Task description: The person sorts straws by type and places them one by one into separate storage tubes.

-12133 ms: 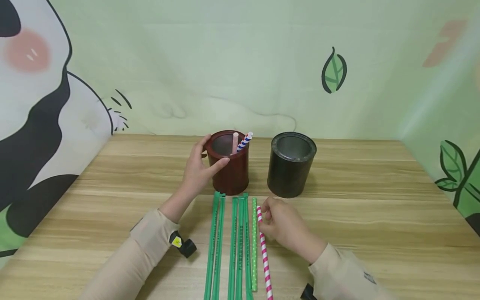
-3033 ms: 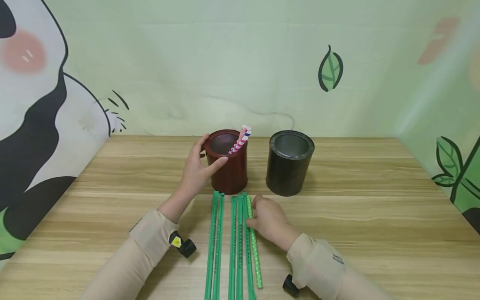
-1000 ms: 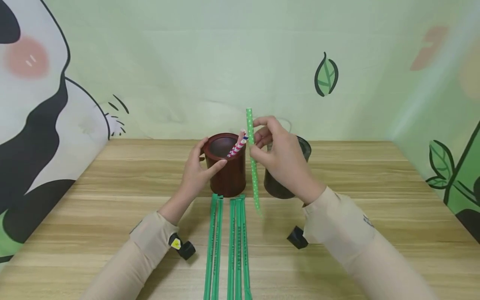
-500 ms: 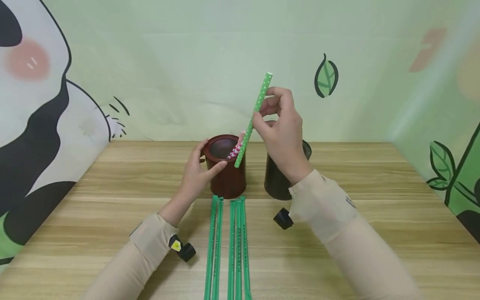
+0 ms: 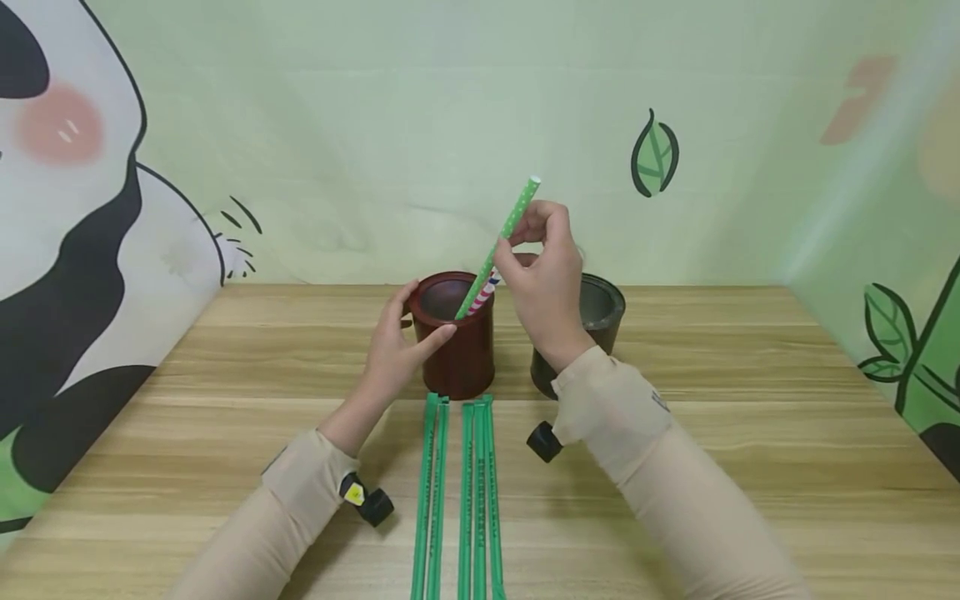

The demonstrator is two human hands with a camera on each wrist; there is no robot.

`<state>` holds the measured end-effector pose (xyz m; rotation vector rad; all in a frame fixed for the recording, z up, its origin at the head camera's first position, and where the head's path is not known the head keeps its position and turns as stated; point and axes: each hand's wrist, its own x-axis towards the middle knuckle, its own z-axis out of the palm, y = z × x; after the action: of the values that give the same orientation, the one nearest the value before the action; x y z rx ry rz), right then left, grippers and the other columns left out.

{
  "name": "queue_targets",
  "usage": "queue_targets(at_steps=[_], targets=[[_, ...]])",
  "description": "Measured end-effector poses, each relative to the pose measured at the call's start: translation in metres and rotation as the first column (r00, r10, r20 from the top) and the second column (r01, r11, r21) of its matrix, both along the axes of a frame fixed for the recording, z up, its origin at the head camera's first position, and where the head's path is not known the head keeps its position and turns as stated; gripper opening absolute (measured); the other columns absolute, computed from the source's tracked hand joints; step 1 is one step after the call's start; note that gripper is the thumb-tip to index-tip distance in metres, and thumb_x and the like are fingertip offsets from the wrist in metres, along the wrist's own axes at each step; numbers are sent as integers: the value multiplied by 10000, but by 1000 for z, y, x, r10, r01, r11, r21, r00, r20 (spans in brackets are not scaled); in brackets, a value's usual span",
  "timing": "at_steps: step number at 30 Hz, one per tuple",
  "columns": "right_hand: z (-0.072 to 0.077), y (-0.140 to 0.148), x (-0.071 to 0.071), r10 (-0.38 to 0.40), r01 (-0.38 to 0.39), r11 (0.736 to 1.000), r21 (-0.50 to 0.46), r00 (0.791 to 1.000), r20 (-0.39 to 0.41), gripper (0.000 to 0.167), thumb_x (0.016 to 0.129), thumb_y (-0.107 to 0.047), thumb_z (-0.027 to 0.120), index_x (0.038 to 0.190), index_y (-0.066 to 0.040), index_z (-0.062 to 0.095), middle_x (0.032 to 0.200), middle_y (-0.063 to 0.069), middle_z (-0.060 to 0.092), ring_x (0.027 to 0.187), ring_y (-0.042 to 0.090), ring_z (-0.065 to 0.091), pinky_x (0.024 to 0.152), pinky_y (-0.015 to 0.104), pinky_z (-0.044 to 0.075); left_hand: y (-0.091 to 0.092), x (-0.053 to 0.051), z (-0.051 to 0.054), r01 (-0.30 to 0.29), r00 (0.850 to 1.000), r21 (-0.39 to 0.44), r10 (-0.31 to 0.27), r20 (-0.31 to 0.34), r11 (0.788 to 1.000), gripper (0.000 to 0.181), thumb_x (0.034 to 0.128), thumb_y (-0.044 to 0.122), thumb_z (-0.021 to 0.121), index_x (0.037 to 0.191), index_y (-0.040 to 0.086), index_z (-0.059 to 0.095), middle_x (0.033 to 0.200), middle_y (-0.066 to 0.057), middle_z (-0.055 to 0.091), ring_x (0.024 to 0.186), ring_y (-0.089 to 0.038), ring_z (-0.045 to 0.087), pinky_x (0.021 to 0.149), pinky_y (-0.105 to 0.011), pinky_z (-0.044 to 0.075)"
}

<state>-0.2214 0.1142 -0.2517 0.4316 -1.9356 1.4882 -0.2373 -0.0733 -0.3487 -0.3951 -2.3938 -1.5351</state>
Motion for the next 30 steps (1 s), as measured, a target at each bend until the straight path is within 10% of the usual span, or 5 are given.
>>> queue_targets(at_steps=[30], targets=[[-38, -6, -12, 5, -25, 993, 112, 985, 173, 315, 881, -88, 623, 1136, -4, 458, 981, 99, 561, 888, 149, 569, 856, 279, 492, 0, 1, -1, -1, 1000, 5, 1, 16, 1000, 863, 818, 385, 739, 1491, 80, 293, 1422, -126, 433, 1301, -264, 441, 1088, -489, 397]])
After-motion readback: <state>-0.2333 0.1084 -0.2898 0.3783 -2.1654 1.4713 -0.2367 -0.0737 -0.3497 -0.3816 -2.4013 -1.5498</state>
